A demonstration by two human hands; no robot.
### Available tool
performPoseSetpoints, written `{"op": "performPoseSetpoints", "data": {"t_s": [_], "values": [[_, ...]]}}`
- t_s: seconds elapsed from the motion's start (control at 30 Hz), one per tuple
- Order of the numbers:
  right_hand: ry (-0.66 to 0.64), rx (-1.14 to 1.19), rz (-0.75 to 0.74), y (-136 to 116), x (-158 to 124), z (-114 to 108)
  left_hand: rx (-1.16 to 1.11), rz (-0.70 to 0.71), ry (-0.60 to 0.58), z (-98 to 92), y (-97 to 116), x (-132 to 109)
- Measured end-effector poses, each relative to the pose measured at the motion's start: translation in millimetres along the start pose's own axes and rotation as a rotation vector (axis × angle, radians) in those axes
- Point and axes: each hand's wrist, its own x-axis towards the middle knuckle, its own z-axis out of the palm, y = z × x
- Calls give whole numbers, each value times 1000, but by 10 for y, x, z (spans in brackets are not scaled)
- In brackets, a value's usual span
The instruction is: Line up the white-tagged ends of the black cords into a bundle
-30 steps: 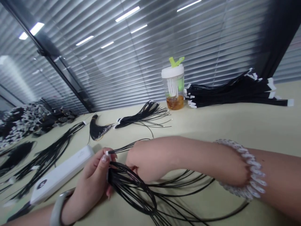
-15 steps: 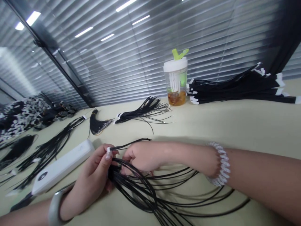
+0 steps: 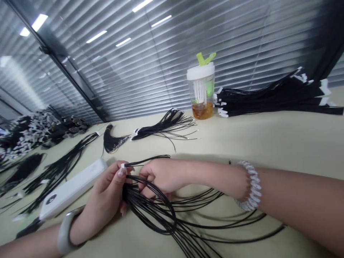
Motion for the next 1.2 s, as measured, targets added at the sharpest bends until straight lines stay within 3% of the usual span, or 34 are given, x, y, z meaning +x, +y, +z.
{"op": "performPoseSetpoints", "data": {"t_s": [0.17,0.37,0.6,0.83,1.0,1.13,1.2], "values": [[81,4,-100,-8,-3,30,32,10,20,-7,15,9],[391,-567,-351,-44,-61,-38,-46,71,59,-6,30,-2],[348,-458,-615,51,13,30,-80,92,73,3,-7,-2],[555,-574,-662,40,7,45,-96,154,79,14,-4,27],[633,-647,-651,75,7,35,-116,115,42,-1,3,49],[669,-853,-673,92,-15,-142,-149,26,78,1,-20,115],[819,-1026,-677,76,-37,-269,-198,-21,101,10,-35,148]]}}
